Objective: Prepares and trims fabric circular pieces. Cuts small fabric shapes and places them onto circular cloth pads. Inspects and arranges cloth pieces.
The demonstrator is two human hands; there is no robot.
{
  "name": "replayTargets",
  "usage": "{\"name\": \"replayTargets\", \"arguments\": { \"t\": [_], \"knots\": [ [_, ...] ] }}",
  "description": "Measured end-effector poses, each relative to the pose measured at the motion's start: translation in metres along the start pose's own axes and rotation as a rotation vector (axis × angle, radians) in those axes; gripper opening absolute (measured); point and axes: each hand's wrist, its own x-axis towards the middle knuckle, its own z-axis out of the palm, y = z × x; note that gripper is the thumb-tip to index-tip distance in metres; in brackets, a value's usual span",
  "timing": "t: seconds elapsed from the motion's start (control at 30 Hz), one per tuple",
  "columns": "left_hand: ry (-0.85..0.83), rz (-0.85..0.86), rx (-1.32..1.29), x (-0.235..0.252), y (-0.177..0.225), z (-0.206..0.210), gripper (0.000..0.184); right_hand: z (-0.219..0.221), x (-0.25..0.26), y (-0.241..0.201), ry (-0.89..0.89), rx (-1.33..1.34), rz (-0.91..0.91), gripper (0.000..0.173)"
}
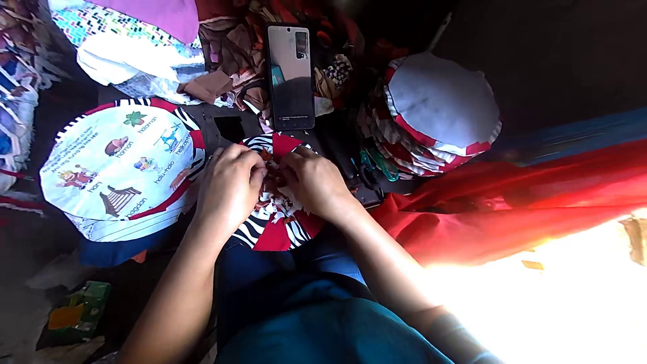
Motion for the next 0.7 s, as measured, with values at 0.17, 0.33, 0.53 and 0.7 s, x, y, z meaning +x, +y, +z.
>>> {"name": "replayTargets", "arguments": {
  "t": [0.17,0.33,0.53,0.7],
  "knots": [
    [0.039,-0.022,-0.033,0.004,-0.003,0.0,0.024,-0.007,0.005,0.0,0.113,0.068,0.024,0.012],
    [0.061,0.017,-0.107,-0.02,-0.007,-0.006,0.028,-0.015,-0.018,-0.001,0.052,0.009,-0.018,0.026],
    [0.031,0.128,-0.007,-0.055,-0.014,0.006,0.014,-0.005,-0.033,-0.003,-0.028,0.017,-0.168,0.013],
    [0.051,0.127,-0.009,-0.064,-0.01,0.0,0.015,-0.001,-0.027,-0.011,0.01,0.111,-0.275,0.011]
  ]
}}
